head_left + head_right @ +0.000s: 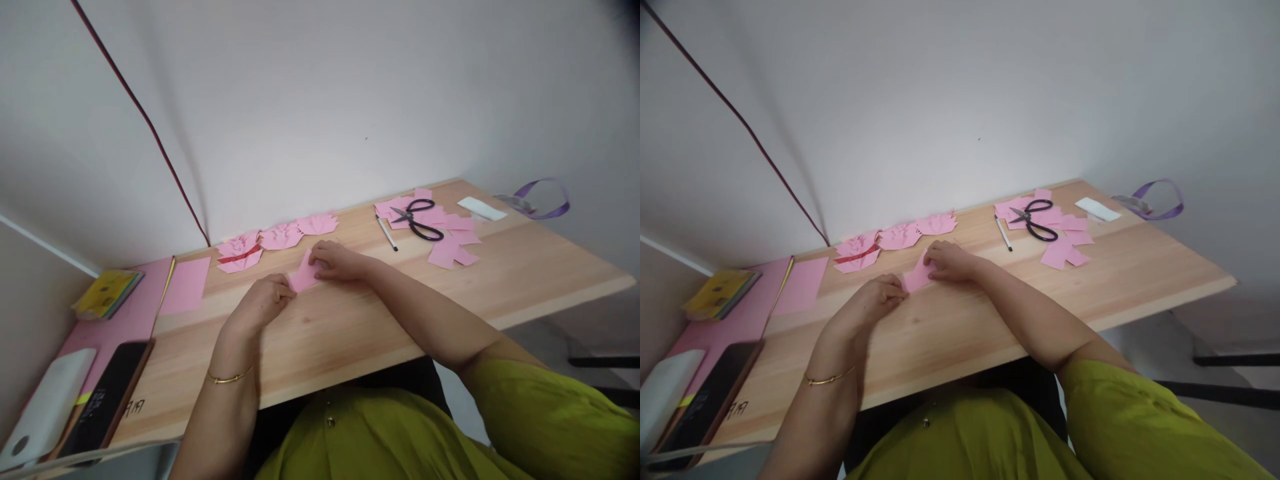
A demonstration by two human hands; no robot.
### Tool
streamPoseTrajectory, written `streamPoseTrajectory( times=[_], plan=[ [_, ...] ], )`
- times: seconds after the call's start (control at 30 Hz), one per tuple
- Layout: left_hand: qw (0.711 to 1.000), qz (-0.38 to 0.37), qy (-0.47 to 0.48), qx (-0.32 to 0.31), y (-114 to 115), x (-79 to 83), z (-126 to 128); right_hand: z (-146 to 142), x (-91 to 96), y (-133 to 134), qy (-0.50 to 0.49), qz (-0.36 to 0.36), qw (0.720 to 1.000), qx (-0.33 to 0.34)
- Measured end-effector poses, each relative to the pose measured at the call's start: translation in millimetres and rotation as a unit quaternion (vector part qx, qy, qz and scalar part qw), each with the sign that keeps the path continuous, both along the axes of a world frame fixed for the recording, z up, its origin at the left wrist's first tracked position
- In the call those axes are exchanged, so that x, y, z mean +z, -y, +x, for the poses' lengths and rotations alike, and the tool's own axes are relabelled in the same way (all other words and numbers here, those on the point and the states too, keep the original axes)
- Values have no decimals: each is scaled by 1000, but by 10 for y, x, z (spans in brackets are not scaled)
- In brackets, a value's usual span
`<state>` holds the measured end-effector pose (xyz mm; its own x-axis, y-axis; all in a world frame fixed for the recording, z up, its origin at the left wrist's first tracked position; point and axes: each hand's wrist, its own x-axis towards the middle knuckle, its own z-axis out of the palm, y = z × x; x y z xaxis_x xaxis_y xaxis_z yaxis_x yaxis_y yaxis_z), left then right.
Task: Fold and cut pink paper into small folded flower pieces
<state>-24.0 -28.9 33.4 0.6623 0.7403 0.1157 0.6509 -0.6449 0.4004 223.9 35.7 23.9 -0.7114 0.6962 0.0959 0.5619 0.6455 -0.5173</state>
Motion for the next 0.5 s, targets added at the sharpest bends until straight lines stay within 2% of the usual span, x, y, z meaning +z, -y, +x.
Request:
streamPoseTrajectory(
  times=[0.13, 0.3, 0.5],
  plan=[
    [1000, -10, 12, 10, 16, 16, 29, -96, 43, 137, 18, 3, 999, -51],
    [999, -27, 9, 17, 29, 45, 62, -310, -28, 328, 25, 23, 988, -153],
    [999, -37, 14, 27, 42, 58, 61, -390, -53, 372, 30, 4, 981, -190]
  ],
)
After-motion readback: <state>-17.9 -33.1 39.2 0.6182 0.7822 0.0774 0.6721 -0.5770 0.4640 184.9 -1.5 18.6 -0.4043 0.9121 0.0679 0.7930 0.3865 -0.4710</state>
